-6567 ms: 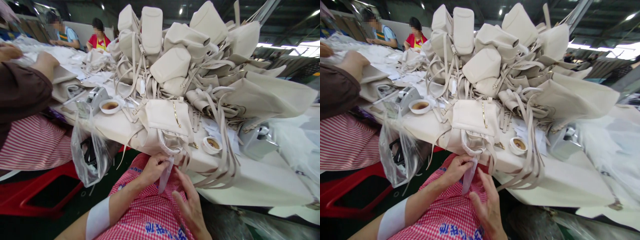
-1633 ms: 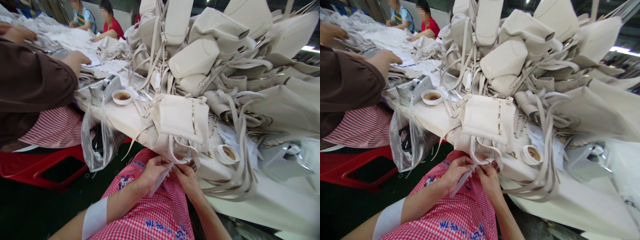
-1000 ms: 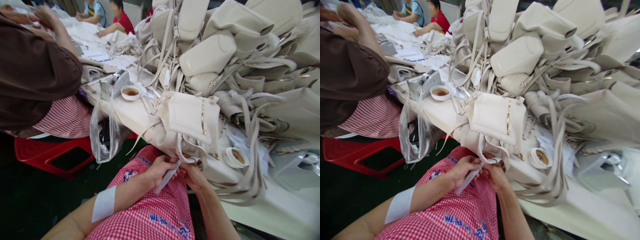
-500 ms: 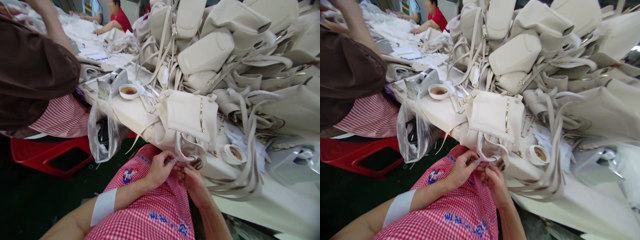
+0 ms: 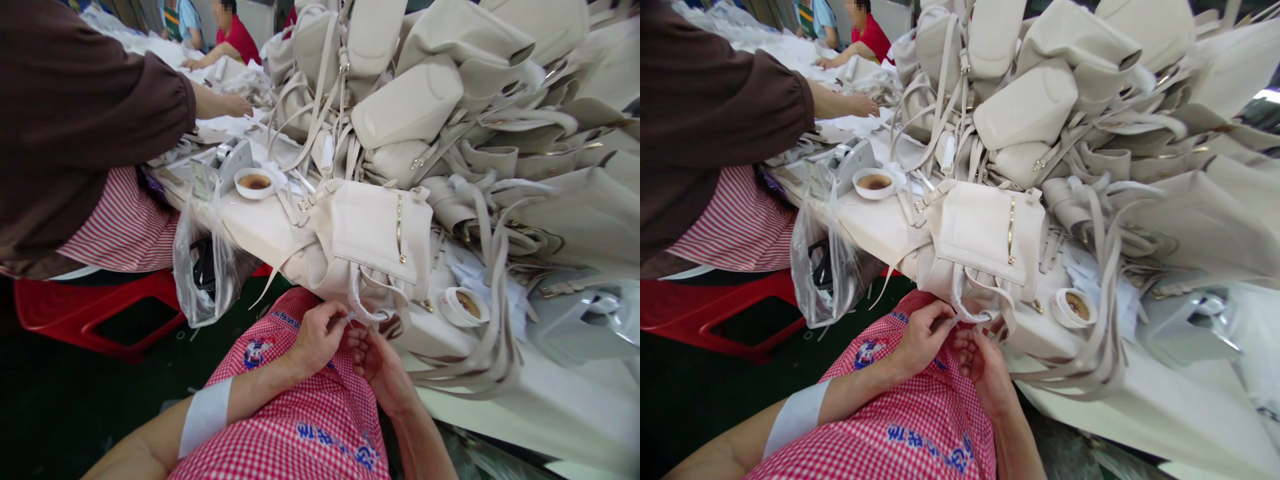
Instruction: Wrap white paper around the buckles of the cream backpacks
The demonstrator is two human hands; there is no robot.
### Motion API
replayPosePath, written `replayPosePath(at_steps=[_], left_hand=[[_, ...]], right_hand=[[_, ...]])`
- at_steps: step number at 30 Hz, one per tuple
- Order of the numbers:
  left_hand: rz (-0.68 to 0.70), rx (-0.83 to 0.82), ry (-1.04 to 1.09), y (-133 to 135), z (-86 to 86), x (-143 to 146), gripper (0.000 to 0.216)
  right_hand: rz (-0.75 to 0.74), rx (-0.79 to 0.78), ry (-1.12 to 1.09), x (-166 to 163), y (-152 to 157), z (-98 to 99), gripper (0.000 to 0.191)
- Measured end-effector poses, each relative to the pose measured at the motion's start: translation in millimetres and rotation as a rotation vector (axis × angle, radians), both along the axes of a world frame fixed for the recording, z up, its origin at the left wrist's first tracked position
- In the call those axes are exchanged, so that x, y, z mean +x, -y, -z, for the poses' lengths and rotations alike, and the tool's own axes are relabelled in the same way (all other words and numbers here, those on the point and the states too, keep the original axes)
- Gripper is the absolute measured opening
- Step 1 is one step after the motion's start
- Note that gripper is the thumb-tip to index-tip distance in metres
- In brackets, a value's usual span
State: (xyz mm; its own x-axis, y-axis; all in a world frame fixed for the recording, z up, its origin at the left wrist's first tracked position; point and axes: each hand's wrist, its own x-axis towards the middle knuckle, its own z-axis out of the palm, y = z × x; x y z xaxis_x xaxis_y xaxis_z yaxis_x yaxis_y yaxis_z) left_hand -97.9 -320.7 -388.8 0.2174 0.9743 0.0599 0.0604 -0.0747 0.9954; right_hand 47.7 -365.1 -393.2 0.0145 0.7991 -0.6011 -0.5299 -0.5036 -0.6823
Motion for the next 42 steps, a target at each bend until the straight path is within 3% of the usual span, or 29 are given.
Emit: replayPosePath(at_steps=[2,7,9,13,16,20,24,28,34,42], left_hand=[[0.001,0.009,-0.017,0,0.4,0,0.011],[0.001,-0.041,0.049,-1,1.4,1,0.006],[-0.01,-0.165,0.162,-3,3.2,2,0.004],[0.034,-0.525,0.468,-6,8.4,6,0.028],[0.053,-0.646,0.565,-7,10.1,7,0.037],[0.01,-0.54,0.519,-8,7.3,5,0.032],[-0.003,-0.377,0.373,-8,4.0,4,0.018],[0.049,-0.412,0.347,-8,4.4,3,0.013],[0.049,-0.37,0.31,-7,9.8,4,0.009],[-0.013,-0.303,0.28,-7,17.9,8,0.019]], right_hand=[[-0.042,-0.002,-0.017,-3,0,0.2,0.047],[0.074,0.14,0.063,-6,1,3.6,0.031],[0.054,0.208,0.152,-3,1,3.9,0.028],[-0.041,0.285,0.295,2,-1,7.5,0.028],[-0.047,0.291,0.267,4,-4,14.7,0.028],[-0.025,0.17,0.029,7,-4,19.5,0.027],[-0.083,0.021,-0.39,9,-3,17.1,0.029],[-0.047,-0.038,-0.65,7,-7,17.8,0.03],[0.0,-0.019,-0.638,6,-15,21.4,0.02],[-0.002,0.036,-0.632,7,-6,15.8,0.026]])
